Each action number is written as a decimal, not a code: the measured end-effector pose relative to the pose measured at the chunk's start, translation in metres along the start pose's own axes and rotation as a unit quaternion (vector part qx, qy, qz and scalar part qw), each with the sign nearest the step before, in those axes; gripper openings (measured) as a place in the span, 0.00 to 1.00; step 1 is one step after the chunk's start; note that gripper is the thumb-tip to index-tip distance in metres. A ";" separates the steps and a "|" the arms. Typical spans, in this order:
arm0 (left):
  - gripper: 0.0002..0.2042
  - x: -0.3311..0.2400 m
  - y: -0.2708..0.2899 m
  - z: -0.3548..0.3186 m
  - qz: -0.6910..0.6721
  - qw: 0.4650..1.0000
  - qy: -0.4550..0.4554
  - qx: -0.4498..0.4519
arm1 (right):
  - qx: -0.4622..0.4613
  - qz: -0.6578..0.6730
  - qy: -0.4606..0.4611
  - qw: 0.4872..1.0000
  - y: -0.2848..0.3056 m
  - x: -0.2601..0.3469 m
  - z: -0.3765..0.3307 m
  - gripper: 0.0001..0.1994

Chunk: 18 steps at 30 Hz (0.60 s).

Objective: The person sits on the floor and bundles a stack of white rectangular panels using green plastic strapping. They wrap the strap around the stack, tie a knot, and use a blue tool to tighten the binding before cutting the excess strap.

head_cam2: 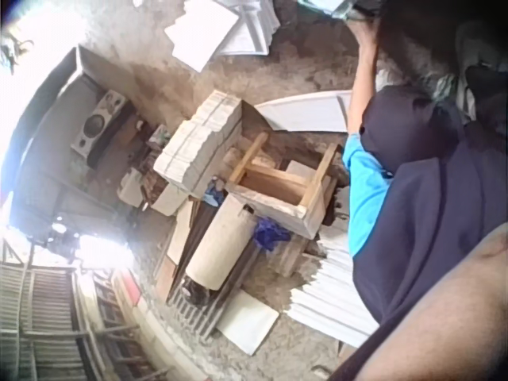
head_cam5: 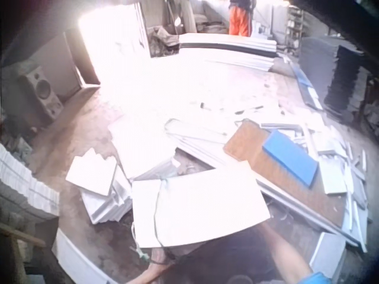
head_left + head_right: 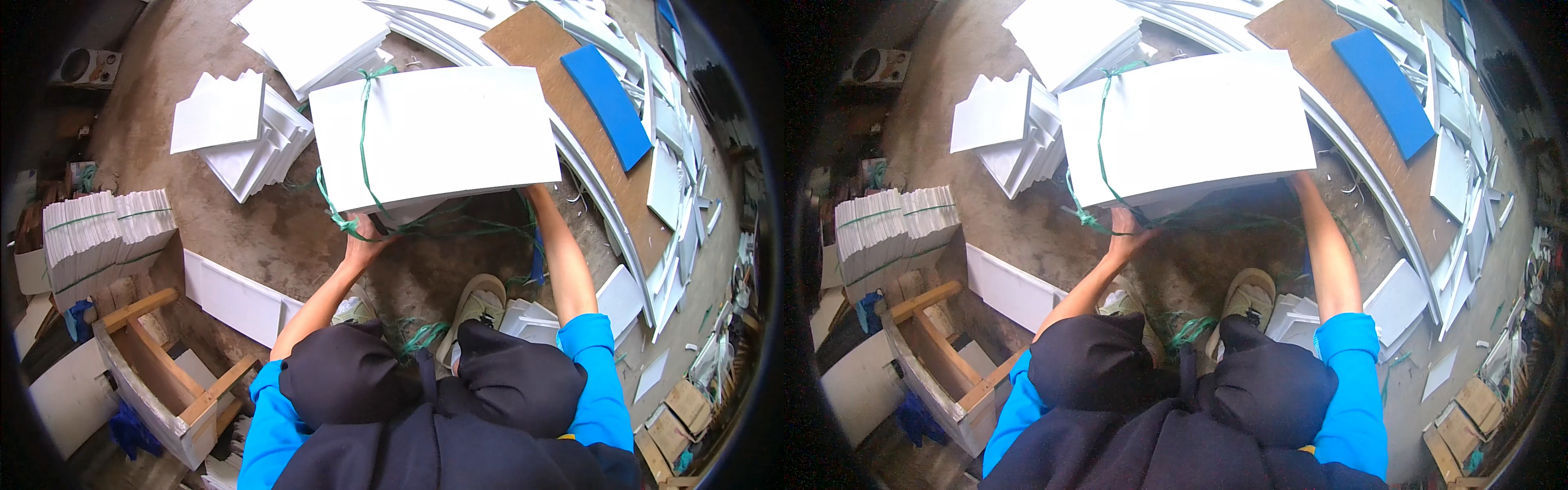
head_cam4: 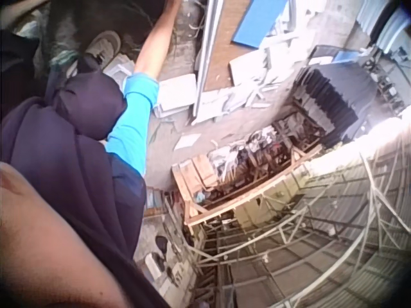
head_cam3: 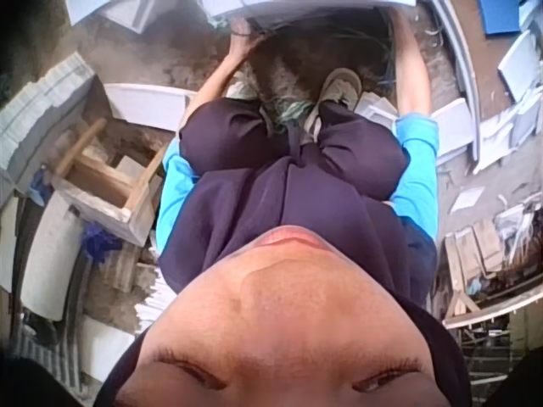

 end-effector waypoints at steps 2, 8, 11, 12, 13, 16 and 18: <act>0.41 0.016 -0.008 -0.005 -0.015 1.000 0.000 -0.012 | 0.008 0.004 0.000 1.000 -0.005 0.002 -0.001 0.16; 0.25 0.018 0.007 -0.002 -0.101 0.994 0.024 0.031 | 0.004 0.015 -0.006 1.000 0.009 0.001 0.003 0.16; 0.20 0.022 0.013 0.001 -0.069 0.997 0.011 0.031 | 0.004 0.017 -0.006 1.000 0.009 0.003 0.005 0.16; 0.18 0.011 0.025 0.008 -0.049 0.999 -0.024 0.000 | 0.005 0.016 -0.006 1.000 0.010 0.003 0.004 0.16; 0.16 0.002 0.035 0.015 -0.028 0.997 -0.059 -0.031 | 0.003 0.016 -0.006 1.000 0.010 0.003 0.002 0.16; 0.24 0.024 0.027 0.022 -0.119 0.993 -0.007 0.025 | 0.001 0.023 -0.003 1.000 0.007 0.006 -0.002 0.17; 0.24 0.027 0.027 0.023 -0.127 0.992 0.014 0.020 | -0.003 0.023 -0.001 1.000 0.007 0.008 -0.005 0.17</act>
Point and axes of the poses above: each hand's wrist, its own z-axis towards the middle knuckle, its own y-axis out of the back of the hand, x = y × z, the point moved 9 cm from there along z, towards the middle knuckle, and after that the axes turned 5 degrees about -z, right-handed, at the moved point
